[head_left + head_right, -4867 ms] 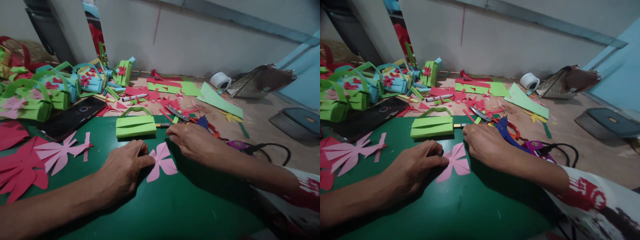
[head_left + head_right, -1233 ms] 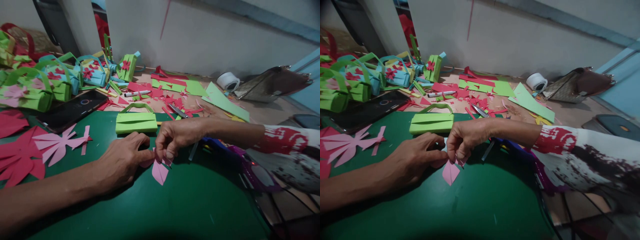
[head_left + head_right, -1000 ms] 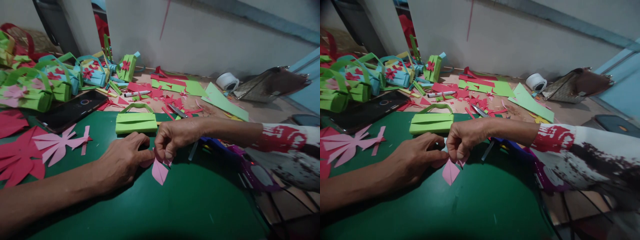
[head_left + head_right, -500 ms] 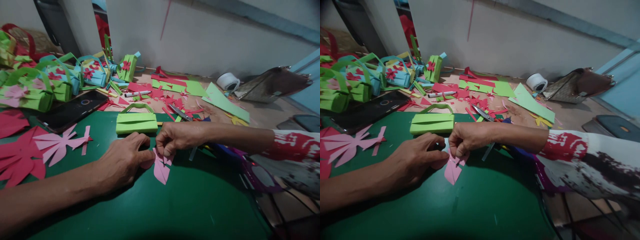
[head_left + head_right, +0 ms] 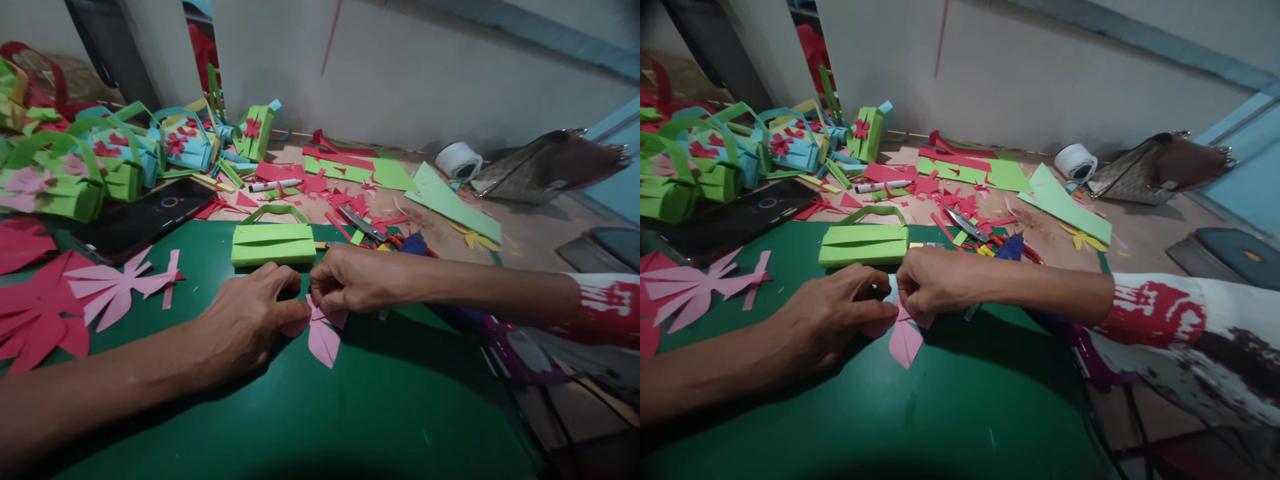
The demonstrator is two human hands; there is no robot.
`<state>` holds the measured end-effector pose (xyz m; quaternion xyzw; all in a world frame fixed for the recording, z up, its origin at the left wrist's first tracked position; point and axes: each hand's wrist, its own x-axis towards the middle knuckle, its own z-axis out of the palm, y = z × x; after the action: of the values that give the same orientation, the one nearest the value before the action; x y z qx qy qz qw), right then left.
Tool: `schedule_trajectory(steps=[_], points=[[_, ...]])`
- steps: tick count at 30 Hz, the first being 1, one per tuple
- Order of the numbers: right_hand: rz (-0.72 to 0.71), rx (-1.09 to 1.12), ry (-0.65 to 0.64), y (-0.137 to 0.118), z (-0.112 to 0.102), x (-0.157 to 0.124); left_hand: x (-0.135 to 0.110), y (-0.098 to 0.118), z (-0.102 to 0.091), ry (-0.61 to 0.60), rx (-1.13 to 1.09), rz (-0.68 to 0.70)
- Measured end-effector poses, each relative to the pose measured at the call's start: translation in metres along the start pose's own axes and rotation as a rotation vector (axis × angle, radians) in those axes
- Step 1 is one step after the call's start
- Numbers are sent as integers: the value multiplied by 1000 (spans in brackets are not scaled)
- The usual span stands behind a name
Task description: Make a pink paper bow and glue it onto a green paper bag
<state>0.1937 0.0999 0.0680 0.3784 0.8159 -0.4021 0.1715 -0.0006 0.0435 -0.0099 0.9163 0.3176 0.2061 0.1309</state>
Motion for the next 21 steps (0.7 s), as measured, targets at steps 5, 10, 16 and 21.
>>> schedule_trajectory(steps=[5,10,16,21], points=[[43,-109,-10,-4,-1,-1,0,-1,0,10,5,10],[12,-186,-5,-5,-1,-1,0,0,-1,1,-5,-1],[21,-217,-3,-5,-1,2,0,-1,0,9,-5,13],[60,-201,-33,-8,-2,2,0,0,-1,10,5,9]])
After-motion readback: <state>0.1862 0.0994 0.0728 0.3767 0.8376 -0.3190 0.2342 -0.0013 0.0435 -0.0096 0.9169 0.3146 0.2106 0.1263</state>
